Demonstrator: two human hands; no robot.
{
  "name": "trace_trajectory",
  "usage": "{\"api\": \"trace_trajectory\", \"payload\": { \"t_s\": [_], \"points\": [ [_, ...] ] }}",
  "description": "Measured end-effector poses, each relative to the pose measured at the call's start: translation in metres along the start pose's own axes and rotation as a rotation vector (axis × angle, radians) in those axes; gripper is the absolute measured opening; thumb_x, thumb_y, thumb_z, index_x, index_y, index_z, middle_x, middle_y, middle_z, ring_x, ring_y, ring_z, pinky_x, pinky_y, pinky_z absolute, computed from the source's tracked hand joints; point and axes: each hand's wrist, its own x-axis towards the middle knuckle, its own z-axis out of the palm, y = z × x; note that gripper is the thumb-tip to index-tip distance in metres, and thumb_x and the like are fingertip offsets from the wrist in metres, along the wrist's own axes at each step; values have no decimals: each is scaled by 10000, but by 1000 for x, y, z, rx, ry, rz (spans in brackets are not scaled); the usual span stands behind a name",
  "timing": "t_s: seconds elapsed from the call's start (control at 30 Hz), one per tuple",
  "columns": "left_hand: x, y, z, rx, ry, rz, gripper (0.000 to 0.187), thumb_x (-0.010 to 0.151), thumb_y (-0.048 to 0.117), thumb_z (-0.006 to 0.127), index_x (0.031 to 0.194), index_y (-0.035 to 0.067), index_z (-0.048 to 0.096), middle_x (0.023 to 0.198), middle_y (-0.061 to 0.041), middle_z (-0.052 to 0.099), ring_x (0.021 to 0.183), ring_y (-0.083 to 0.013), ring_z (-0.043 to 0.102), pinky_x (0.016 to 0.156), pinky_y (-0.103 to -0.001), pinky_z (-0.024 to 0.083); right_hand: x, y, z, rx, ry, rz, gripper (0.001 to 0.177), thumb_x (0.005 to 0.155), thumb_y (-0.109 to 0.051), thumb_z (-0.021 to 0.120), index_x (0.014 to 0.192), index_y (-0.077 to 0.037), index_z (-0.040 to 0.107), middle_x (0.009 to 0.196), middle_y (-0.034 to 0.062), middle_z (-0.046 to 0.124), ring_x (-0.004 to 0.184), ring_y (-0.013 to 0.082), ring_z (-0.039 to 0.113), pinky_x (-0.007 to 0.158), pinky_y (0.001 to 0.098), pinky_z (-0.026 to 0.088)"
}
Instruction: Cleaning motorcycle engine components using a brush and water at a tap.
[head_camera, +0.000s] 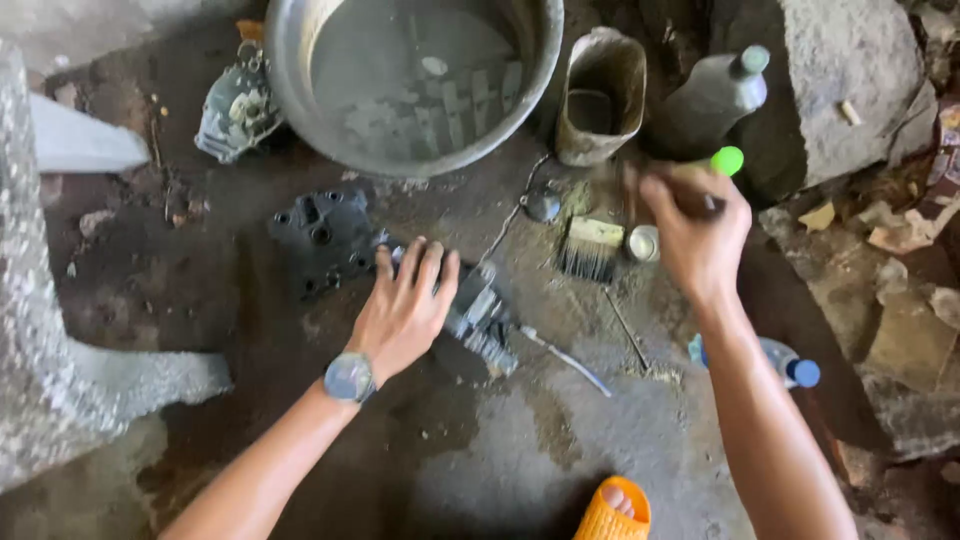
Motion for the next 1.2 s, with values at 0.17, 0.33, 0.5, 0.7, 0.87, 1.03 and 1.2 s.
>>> {"api": "trace_trajectory", "payload": {
  "t_s": [0.17,0.33,0.5,0.7,0.87,1.03,1.2],
  "points": [
    [0,-9,-1,-173,-15,72,452,867,74,591,1307,-25,576,1374,-212,556,1309,-392,582,1045,-556,528,121,50,84,-119,-94,17,197,926,-105,766,1098,-10,768,1051,172,758,994,274,749,905,358,589],
    [-12,1,-1,-155,-162,-74,513,819,58,612,1326,-21,596,1334,-206,604,1164,-434,595,921,-458,559,179,165,159,-586,-405,32,320,789,-192,801,1003,43,766,1002,354,693,983,504,673,924,500,544],
    [-5,8,-10,-138,-197,-222,501,836,86,599,1323,-28,589,1313,-181,583,1166,-427,612,891,-447,578,196,243,190,-548,-492,191,338,716,-149,835,936,84,728,862,289,713,839,428,732,721,501,595],
    [6,7,3,-158,-145,-214,432,882,84,575,1287,-63,594,1219,-186,583,1145,-417,626,850,-418,581,105,-16,17,36,-333,-128,167,958,3,742,1123,12,765,963,134,765,799,208,727,717,342,591],
    [24,9,9,-290,-109,-255,454,801,-8,625,1251,-61,610,1143,-173,569,988,-382,616,780,-439,565,-16,-108,1,332,-535,-192,215,928,9,694,1135,-29,736,1097,87,760,957,189,747,872,314,625],
    [18,5,18,-427,12,-264,526,714,-77,690,1234,-76,605,1177,-164,560,1019,-377,599,850,-451,553,-51,-102,22,189,-610,-229,209,827,-27,785,1035,-35,767,952,100,777,820,175,741,740,311,588],
    [20,3,17,-387,11,-250,626,660,-68,741,1255,-60,548,1161,-192,545,1047,-409,590,896,-443,527,-47,-123,24,113,-593,-234,212,825,-44,782,1037,-43,773,926,96,778,783,160,761,699,297,611]
  ]
}}
